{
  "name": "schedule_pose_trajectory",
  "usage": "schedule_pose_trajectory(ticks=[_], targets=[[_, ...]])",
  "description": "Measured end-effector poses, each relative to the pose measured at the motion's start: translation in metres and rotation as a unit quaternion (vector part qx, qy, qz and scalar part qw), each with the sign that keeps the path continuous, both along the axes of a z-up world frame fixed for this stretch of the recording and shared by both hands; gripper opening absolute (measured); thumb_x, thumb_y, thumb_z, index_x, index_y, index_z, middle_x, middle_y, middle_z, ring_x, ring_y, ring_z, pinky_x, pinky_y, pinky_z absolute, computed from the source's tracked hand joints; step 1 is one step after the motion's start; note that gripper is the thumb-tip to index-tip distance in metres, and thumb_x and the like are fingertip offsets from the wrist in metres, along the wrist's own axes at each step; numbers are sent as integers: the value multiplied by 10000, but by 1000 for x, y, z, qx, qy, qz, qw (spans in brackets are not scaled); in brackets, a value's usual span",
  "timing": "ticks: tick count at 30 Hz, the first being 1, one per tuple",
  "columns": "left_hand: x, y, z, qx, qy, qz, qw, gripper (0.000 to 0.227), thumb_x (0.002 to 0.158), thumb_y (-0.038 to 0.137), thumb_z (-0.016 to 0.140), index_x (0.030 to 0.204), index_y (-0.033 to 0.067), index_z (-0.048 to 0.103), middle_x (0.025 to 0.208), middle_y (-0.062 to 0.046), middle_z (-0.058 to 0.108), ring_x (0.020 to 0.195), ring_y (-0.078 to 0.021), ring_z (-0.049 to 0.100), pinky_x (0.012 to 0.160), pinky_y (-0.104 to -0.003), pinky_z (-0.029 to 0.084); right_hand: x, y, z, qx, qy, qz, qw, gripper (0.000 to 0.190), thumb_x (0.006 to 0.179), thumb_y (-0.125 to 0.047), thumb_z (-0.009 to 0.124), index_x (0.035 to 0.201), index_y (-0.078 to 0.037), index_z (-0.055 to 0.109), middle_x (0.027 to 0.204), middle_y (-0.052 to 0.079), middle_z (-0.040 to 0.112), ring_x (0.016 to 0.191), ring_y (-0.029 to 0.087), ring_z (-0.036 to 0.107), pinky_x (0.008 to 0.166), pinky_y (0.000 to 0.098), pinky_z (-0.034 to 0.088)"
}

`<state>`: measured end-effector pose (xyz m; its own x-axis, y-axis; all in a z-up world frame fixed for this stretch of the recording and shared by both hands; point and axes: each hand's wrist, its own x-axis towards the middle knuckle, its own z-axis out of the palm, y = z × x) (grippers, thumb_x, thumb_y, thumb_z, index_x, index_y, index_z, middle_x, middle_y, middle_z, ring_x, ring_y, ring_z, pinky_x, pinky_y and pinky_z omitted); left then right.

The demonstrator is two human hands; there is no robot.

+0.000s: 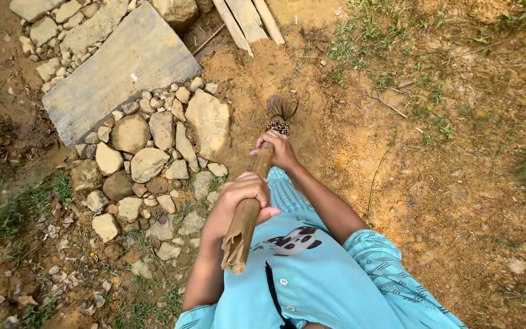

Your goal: Sweeping a dirt and rock path using a traditional broom.

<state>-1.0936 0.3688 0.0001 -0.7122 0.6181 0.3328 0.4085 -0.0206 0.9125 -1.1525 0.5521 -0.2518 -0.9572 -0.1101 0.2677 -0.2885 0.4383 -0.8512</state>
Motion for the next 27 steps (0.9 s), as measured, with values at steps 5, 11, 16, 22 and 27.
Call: schedule_pose_trajectory(ticks=[5, 11, 16, 22, 27], targets=[[-100, 29, -34, -39, 50, -14, 998, 329, 784, 134, 877, 781, 74, 554, 756, -53, 607, 777, -241, 650, 1007, -450, 516, -124, 3, -61, 1, 5, -67, 998, 368, 768, -330, 908, 891, -97, 652, 942, 75, 675, 972, 277, 656, 853, 403, 517], [-186, 28, -111, -104, -40, -46, 993, 304, 800, 152, 863, 802, 70, 570, 815, -46, 648, 830, -242, 659, 990, -442, 504, -160, 20, -140, 13, -49, -57, 997, 347, 718, -224, 849, 987, -122, 655, 1157, 82, 720, 1102, 308, 655, 954, 416, 495], [-244, 10, -100, -45, -114, -123, 985, 302, 818, 141, 856, 779, 84, 562, 823, -32, 670, 829, -189, 688, 1102, -459, 494, -119, 20, -90, -24, -112, -100, 988, 372, 694, -89, 819, 1006, -75, 617, 1026, 107, 664, 1042, 338, 648, 905, 422, 502], [-321, -14, -56, 68, -215, -200, 954, 253, 898, 104, 789, 780, 93, 566, 787, -20, 649, 832, -193, 685, 1085, -464, 511, -111, -1, -39, 34, -126, -207, 970, 388, 613, -42, 743, 977, -40, 607, 929, 136, 605, 921, 365, 596, 787, 425, 473], [-378, -17, 0, 181, -144, -222, 947, 303, 864, 178, 799, 726, 132, 533, 720, 6, 639, 739, -146, 688, 977, -418, 551, -181, -31, 33, -24, -93, -287, 953, 349, 764, -250, 863, 805, -58, 574, 801, 85, 599, 804, 293, 585, 702, 413, 445]])
